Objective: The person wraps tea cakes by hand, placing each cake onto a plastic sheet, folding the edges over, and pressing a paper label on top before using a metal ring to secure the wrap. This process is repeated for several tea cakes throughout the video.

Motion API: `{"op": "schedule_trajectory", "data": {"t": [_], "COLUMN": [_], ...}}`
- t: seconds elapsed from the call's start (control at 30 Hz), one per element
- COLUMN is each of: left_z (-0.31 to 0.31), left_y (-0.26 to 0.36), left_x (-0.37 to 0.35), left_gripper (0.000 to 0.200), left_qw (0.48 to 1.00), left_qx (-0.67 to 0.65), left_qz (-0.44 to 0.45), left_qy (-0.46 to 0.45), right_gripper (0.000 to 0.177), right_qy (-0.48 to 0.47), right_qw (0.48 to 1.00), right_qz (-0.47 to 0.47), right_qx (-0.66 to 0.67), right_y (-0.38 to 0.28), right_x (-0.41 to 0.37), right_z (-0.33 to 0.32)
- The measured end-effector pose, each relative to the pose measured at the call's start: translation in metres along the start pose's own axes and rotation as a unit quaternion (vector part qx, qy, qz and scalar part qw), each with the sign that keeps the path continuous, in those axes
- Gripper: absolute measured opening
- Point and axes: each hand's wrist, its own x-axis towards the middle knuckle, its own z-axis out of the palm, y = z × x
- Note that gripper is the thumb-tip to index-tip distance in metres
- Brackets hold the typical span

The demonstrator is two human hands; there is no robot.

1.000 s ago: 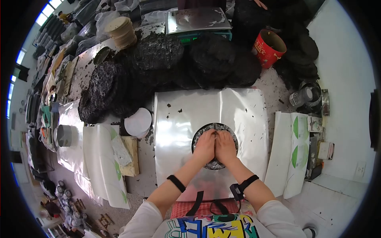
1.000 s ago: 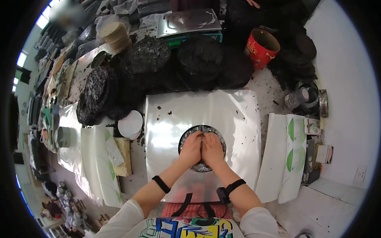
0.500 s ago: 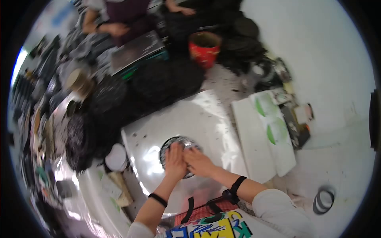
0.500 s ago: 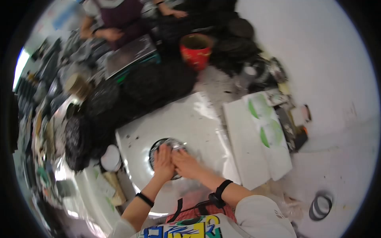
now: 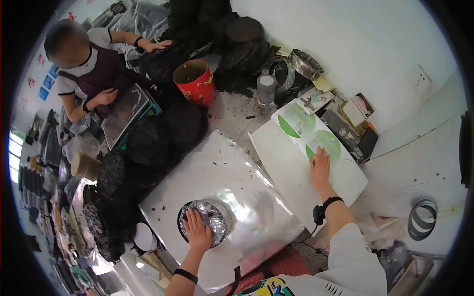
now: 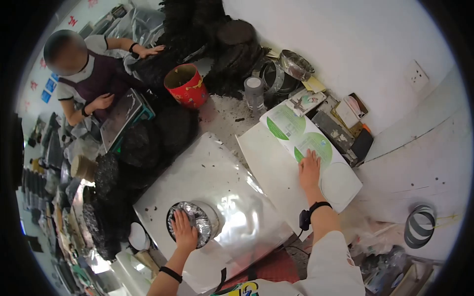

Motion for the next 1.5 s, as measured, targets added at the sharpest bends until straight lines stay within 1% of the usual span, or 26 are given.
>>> {"op": "schedule_trajectory", "data": {"t": [0.03, 0.07, 0.1, 0.13, 0.17, 0.2, 0.23, 0.37, 0.47, 0.57, 0.63, 0.7, 0.73, 0.8, 0.83, 0.93, 1.0, 1.07, 1.1, 1.13, 1.17, 1.23, 1.27, 1.4, 1.47, 1.5], "left_z": [0.002, 0.006, 0.006, 0.003, 0.001, 0.0, 0.001, -0.003, 0.002, -0.001, 0.0, -0.001, 0.0, 0.001, 0.002, -0.006, 0.006, 0.006, 0.002, 0.003, 0.002, 0.006, 0.004, -0.026, 0.012, 0.063], "left_y": [-0.004, -0.004, -0.002, -0.002, -0.002, -0.002, 0.0, 0.0, -0.002, 0.0, -0.001, -0.001, -0.002, -0.004, -0.004, 0.002, -0.005, -0.006, -0.005, -0.006, -0.008, -0.009, -0.011, -0.01, -0.02, -0.032], "left_x": [0.001, 0.0, -0.004, -0.003, 0.0, -0.001, -0.001, -0.001, -0.003, -0.002, -0.003, -0.002, -0.003, -0.004, -0.004, -0.003, -0.001, -0.001, -0.003, -0.005, -0.006, -0.01, -0.009, -0.016, -0.016, -0.011], "left_gripper": [0.075, 0.075, 0.075, 0.075, 0.075, 0.075, 0.075, 0.075, 0.075, 0.076, 0.076, 0.077, 0.077, 0.076, 0.077, 0.079, 0.083, 0.08, 0.079, 0.078, 0.076, 0.075, 0.076, 0.079, 0.072, 0.069], "left_qw": [1.0, 1.0, 1.0, 1.0, 1.0, 1.0, 1.0, 1.0, 1.0, 1.0, 1.0, 1.0, 1.0, 1.0, 1.0, 1.0, 0.999, 0.998, 0.998, 0.997, 0.997, 0.998, 0.998, 0.993, 0.986, 0.991], "left_qx": [0.011, 0.016, 0.015, 0.008, 0.001, -0.001, -0.001, 0.013, 0.012, -0.002, -0.003, -0.007, -0.012, -0.004, 0.002, -0.008, -0.019, -0.029, -0.031, -0.027, -0.015, -0.001, 0.005, 0.116, -0.052, -0.114], "left_qz": [0.003, 0.004, 0.005, 0.003, -0.001, -0.003, -0.006, -0.001, 0.008, -0.006, -0.01, -0.017, -0.019, -0.001, 0.002, -0.013, -0.025, -0.024, -0.029, -0.018, -0.013, -0.018, -0.015, 0.012, 0.041, -0.003], "left_qy": [0.006, 0.011, 0.01, 0.009, 0.011, 0.017, 0.012, 0.011, 0.028, 0.017, 0.019, 0.014, 0.017, 0.026, 0.029, 0.013, 0.032, 0.05, 0.054, 0.072, 0.073, 0.068, 0.063, -0.016, 0.154, -0.073], "right_gripper": [0.017, 0.016, 0.016, 0.016, 0.015, 0.015, 0.016, 0.021, 0.019, 0.018, 0.016, 0.028, 0.031, 0.033, 0.03, 0.032, 0.037, 0.039, 0.042, 0.047, 0.047, 0.071, 0.075, 0.08, 0.082, 0.084], "right_qy": [0.004, 0.033, 0.059, 0.062, 0.048, 0.031, 0.029, 0.072, 0.13, 0.195, 0.047, 0.015, 0.089, 0.131, 0.194, 0.245, 0.265, 0.138, 0.051, -0.053, -0.079, -0.302, -0.315, -0.296, -0.292, -0.316], "right_qw": [1.0, 0.961, 0.853, 0.853, 0.96, 0.999, 0.999, 0.996, 0.982, 0.923, 0.901, 0.928, 0.983, 0.986, 0.917, 0.893, 0.913, 0.926, 0.926, 0.843, 0.834, 0.803, 0.803, 0.757, 0.755, 0.775], "right_qz": [0.004, 0.14, 0.265, 0.263, 0.126, -0.02, -0.02, -0.043, 0.012, 0.15, 0.25, 0.294, 0.157, 0.068, 0.22, 0.224, 0.132, 0.102, 0.015, -0.066, -0.084, -0.315, -0.427, -0.496, -0.506, -0.503], "right_qx": [0.006, 0.235, 0.446, 0.447, 0.244, 0.023, -0.011, -0.026, 0.134, 0.297, 0.353, 0.227, 0.038, -0.075, 0.269, 0.303, 0.283, 0.337, 0.373, 0.531, 0.539, 0.407, 0.272, 0.304, 0.297, 0.214], "right_y": [0.003, 0.009, 0.015, 0.009, -0.003, -0.01, -0.006, 0.006, 0.016, 0.018, 0.038, 0.079, 0.175, 0.244, 0.219, 0.192, 0.121, -0.064, -0.111, -0.132, -0.139, -0.26, -0.284, -0.322, -0.334, -0.342], "right_x": [0.003, 0.006, 0.005, 0.004, -0.002, -0.006, -0.004, -0.006, -0.006, 0.009, 0.025, 0.065, 0.092, 0.148, 0.159, 0.206, 0.212, 0.147, 0.115, 0.093, 0.048, -0.061, -0.092, -0.128, -0.133, -0.131], "right_z": [0.002, 0.0, -0.005, -0.01, -0.013, -0.015, -0.009, 0.011, 0.017, 0.013, -0.007, -0.05, -0.013, -0.081, -0.137, -0.223, -0.237, -0.27, -0.246, -0.183, -0.147, -0.117, -0.096, -0.048, -0.045, -0.043]}}
